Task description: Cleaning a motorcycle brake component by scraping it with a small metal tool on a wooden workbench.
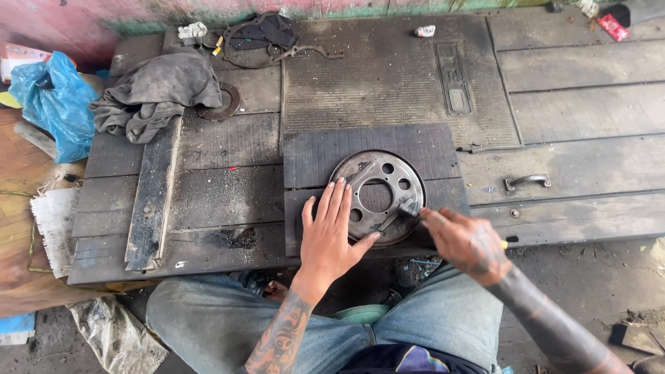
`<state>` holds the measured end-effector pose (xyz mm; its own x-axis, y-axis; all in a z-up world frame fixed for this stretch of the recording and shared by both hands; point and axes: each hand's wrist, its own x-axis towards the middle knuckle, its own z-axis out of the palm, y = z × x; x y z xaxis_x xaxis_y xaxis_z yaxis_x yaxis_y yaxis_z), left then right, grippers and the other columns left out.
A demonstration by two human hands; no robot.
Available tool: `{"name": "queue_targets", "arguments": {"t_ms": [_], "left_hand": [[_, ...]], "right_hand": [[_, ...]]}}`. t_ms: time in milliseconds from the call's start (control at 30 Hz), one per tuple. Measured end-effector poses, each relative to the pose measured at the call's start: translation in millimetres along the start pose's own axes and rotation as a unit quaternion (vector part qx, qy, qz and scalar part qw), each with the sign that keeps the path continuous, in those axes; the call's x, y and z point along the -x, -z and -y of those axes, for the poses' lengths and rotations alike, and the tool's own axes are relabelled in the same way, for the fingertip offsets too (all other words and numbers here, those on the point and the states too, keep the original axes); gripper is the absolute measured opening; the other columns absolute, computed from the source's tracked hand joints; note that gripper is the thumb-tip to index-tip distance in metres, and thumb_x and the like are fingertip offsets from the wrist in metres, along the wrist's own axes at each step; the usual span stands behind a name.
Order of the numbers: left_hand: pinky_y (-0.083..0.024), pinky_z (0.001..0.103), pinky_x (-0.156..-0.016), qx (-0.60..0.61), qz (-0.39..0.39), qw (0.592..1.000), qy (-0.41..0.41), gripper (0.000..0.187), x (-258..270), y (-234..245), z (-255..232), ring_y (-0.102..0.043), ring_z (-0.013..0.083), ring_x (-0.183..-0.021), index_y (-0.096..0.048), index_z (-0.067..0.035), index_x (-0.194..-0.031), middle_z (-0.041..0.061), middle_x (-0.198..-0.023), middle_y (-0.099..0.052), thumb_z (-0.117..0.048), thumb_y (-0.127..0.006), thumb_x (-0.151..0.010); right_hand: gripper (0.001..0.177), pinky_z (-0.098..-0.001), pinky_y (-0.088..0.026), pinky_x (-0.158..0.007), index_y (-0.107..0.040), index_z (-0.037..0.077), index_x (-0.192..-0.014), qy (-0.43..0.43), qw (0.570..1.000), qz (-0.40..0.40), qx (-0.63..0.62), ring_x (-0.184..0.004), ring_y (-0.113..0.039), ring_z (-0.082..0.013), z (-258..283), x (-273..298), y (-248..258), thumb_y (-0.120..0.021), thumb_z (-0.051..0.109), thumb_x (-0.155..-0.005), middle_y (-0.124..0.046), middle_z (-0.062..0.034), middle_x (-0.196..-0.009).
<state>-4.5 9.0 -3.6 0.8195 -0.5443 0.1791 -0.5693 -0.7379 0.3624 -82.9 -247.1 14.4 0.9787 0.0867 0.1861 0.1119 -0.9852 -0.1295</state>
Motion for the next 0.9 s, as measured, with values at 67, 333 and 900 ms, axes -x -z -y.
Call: {"name": "queue_targets", "arguments": {"t_ms": [67,333,900], "left_hand": [[-0.018,0.055,-0.119,-0.001,0.0,1.0,-0.002,0.098,-0.3,0.9,0.6,-0.026,0.0276,-0.153,-0.035,-0.003,-0.155,0.015,-0.165,-0.03,-0.069,-0.06,-0.087],[-0.02,0.054,-0.118,0.001,-0.002,1.0,-0.007,0.098,-0.9,1.1,-1.0,-0.028,0.0279,-0.152,-0.035,-0.002,-0.155,0.016,-0.165,-0.031,-0.067,-0.062,-0.087],[-0.021,0.05,-0.118,-0.095,-0.047,0.994,-0.02,0.095,3.8,-15.6,7.9,-0.026,0.0242,-0.152,-0.029,-0.006,-0.158,0.01,-0.168,-0.024,-0.076,-0.041,-0.096]], "right_hand": [[0.017,-0.049,-0.062,-0.061,-0.067,0.032,-0.106,-0.025,1.0,0.0,0.001,-0.064,-0.073,-0.0358,-16.2,-5.9,-3.1,-0.054,0.034,-0.096,-0.074,-0.0055,-0.092],[0.021,-0.0468,-0.061,-0.059,-0.064,0.033,-0.113,-0.023,0.999,-0.017,0.024,-0.06,-0.071,-0.0339,-23.9,3.8,-13.8,-0.05,0.034,-0.098,-0.071,-0.0023,-0.09],[0.026,-0.0392,-0.063,-0.036,-0.065,0.022,-0.119,-0.063,0.993,0.023,-0.1,-0.042,-0.067,-0.0192,-2.1,-2.7,-6.5,-0.048,0.031,-0.101,-0.074,-0.0064,-0.083]]}}
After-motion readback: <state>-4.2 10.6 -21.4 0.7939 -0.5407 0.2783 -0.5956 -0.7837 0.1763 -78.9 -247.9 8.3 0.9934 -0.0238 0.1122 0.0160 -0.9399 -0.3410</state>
